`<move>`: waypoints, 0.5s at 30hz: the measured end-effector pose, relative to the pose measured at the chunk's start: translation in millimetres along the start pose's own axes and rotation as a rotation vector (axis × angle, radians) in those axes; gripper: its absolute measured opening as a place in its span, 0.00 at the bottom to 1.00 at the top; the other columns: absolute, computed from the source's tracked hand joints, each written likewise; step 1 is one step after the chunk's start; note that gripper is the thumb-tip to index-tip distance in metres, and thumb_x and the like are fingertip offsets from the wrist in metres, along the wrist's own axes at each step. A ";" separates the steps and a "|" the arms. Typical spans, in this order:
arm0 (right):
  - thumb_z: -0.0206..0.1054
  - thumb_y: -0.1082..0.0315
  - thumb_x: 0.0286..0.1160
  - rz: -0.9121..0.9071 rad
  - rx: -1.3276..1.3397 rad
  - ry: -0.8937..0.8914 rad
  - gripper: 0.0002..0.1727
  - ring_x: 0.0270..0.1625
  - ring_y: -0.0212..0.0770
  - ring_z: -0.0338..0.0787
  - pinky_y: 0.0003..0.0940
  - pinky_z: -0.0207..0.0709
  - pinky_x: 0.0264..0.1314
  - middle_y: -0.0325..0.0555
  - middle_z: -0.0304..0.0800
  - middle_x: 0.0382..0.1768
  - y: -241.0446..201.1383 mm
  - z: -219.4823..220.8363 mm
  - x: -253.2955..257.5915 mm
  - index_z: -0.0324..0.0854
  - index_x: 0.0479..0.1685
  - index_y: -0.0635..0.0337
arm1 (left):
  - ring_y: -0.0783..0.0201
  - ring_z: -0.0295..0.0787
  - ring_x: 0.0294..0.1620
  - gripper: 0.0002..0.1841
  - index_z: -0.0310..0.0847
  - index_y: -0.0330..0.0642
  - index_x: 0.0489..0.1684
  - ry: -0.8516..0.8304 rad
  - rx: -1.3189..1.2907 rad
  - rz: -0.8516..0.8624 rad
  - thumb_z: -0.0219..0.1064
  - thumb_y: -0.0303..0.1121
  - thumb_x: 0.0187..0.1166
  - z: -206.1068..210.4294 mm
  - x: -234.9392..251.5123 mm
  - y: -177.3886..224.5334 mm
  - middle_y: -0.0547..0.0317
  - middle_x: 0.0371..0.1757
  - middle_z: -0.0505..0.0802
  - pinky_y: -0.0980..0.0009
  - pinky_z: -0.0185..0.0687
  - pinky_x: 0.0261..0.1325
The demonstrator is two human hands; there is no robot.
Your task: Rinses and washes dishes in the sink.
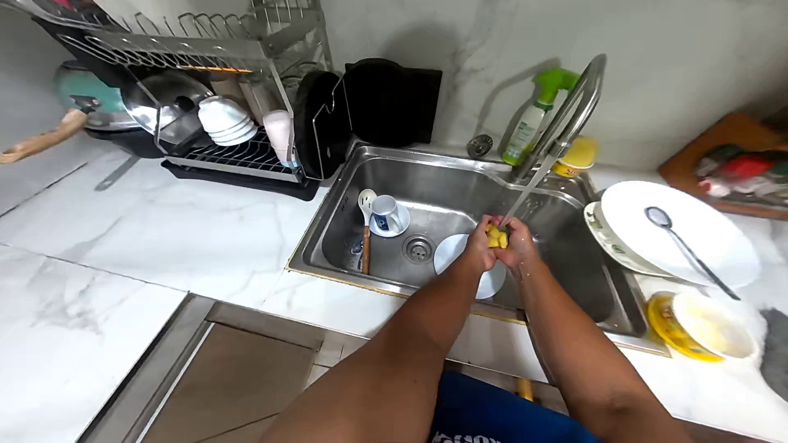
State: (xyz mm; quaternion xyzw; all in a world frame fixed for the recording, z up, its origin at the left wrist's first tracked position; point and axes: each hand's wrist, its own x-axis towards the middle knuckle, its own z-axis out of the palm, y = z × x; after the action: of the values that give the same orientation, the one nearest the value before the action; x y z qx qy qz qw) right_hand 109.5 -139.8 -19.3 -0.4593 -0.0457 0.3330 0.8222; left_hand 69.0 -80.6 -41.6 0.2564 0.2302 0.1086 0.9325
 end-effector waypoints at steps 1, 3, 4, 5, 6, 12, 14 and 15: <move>0.45 0.75 0.80 -0.016 -0.028 -0.064 0.12 0.39 0.38 0.89 0.38 0.87 0.42 0.44 0.87 0.36 0.4 -2.4 -0.1 0.75 0.46 0.57 | 0.60 0.86 0.46 0.24 0.78 0.45 0.59 -0.001 -0.025 0.017 0.45 0.54 0.94 -0.1 -0.1 2.6 0.54 0.46 0.88 0.59 0.84 0.52; 0.51 0.82 0.72 -0.019 -0.118 -0.118 0.22 0.47 0.39 0.88 0.41 0.87 0.49 0.45 0.85 0.49 1.3 -4.4 1.5 0.68 0.66 0.57 | 0.60 0.87 0.42 0.27 0.78 0.46 0.62 0.014 -0.039 0.035 0.41 0.56 0.94 -2.3 3.1 7.3 0.54 0.44 0.89 0.61 0.85 0.47; 0.52 0.83 0.73 -0.014 -0.137 -0.080 0.25 0.48 0.40 0.88 0.42 0.87 0.49 0.46 0.84 0.51 2.3 -3.6 1.9 0.65 0.70 0.57 | 0.60 0.87 0.40 0.28 0.79 0.45 0.62 0.021 -0.046 0.041 0.39 0.57 0.94 -4.7 6.8 7.7 0.54 0.42 0.90 0.61 0.86 0.45; 0.52 0.84 0.76 -0.009 -0.156 -0.027 0.25 0.48 0.41 0.89 0.42 0.87 0.48 0.48 0.84 0.52 2.8 -2.5 2.0 0.63 0.73 0.58 | 0.59 0.87 0.38 0.29 0.80 0.44 0.60 0.040 -0.057 0.045 0.39 0.56 0.94 -6.2 11.0 7.2 0.53 0.41 0.89 0.61 0.86 0.43; 0.52 0.83 0.80 -0.008 -0.184 0.034 0.24 0.47 0.42 0.90 0.42 0.87 0.47 0.49 0.85 0.51 3.4 -2.4 3.6 0.62 0.74 0.59 | 0.59 0.87 0.37 0.28 0.79 0.43 0.57 0.062 -0.064 0.042 0.39 0.56 0.94 -6.6 15.4 6.2 0.53 0.39 0.89 0.61 0.85 0.42; 0.60 0.69 0.88 0.029 -0.759 0.171 0.17 0.44 0.43 0.88 0.42 0.84 0.51 0.56 0.88 0.48 -0.5 8.3 4.9 0.78 0.69 0.66 | 0.69 0.69 0.12 0.21 0.72 0.50 0.28 0.037 -0.003 -0.111 0.46 0.49 0.92 -3.7 16.8 9.2 0.66 0.14 0.74 0.71 0.71 0.18; 0.55 0.57 0.93 0.057 -0.832 0.187 0.21 0.44 0.46 0.87 0.45 0.83 0.51 0.57 0.87 0.46 4.6 7.2 11.0 0.78 0.67 0.67 | 0.66 0.76 0.18 0.22 0.75 0.50 0.35 0.038 0.088 -0.162 0.47 0.54 0.92 -6.6 17.8 9.4 0.63 0.20 0.79 0.68 0.76 0.23; 0.54 0.51 0.93 0.072 -0.833 0.212 0.25 0.44 0.47 0.87 0.47 0.83 0.51 0.57 0.86 0.45 7.4 4.5 14.4 0.78 0.65 0.67 | 0.63 0.80 0.25 0.23 0.77 0.48 0.43 0.029 0.132 -0.183 0.45 0.56 0.92 -8.0 19.4 8.6 0.59 0.27 0.83 0.64 0.79 0.29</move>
State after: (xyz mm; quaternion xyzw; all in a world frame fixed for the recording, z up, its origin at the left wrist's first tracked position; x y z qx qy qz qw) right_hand 115.2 -125.4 -25.8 -0.7851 -0.0754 0.2654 0.5545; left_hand 81.2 -63.6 -50.4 0.2937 0.2729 0.0112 0.9161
